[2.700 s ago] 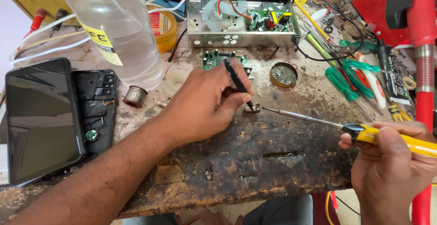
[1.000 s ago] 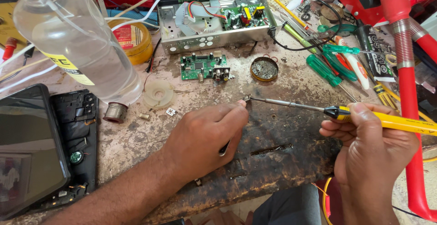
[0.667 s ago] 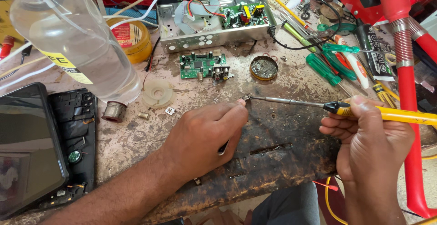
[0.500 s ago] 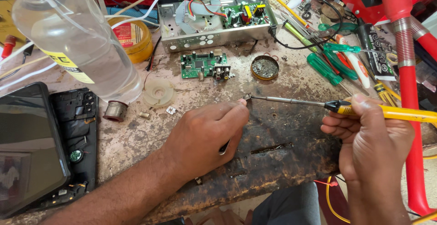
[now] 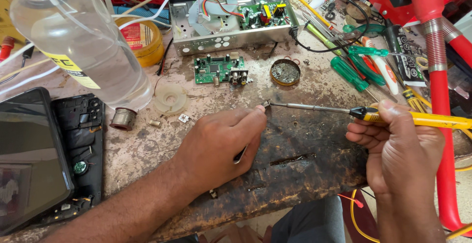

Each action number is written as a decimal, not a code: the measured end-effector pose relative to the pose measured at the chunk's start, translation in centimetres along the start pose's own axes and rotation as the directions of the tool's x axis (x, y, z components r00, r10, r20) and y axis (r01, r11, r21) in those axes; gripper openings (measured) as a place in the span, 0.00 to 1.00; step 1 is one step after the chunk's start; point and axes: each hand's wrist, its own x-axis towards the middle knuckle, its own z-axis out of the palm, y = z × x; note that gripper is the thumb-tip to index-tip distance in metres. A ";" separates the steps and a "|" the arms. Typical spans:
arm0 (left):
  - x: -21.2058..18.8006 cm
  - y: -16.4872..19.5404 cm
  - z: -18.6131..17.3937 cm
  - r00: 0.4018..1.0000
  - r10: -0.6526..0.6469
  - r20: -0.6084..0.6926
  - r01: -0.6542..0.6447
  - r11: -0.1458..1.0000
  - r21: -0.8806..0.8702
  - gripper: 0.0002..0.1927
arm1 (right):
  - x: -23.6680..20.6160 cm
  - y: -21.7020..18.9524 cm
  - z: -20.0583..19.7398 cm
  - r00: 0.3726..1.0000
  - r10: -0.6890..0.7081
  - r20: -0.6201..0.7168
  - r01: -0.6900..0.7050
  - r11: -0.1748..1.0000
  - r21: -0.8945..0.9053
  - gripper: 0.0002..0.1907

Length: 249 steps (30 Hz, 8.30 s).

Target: The person uses a soldering iron and tweezers to solder a small cylindrical component on a workbench. They then use tweezers to scrape and clean the component's surface. The person handles a green circuit board and a disassembled smartphone is visible nearby.

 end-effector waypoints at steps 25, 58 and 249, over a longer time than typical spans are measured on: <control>-0.2 0.0 0.0 0.996 0.088 0.009 -0.088 0.996 0.029 0.12 | -9.3 6.3 -14.1 0.646 -0.434 0.628 0.762 0.412 -0.500 0.26; 0.1 -0.4 -0.3 0.998 0.047 0.048 -0.047 0.999 0.010 0.12 | -5.4 0.9 0.9 0.920 -0.392 0.001 0.392 0.919 0.037 0.05; 0.8 -1.6 -2.5 0.987 -0.158 0.042 0.163 0.944 -0.288 0.08 | -12.6 7.8 -11.7 0.562 -0.487 0.669 0.813 0.173 -0.557 0.25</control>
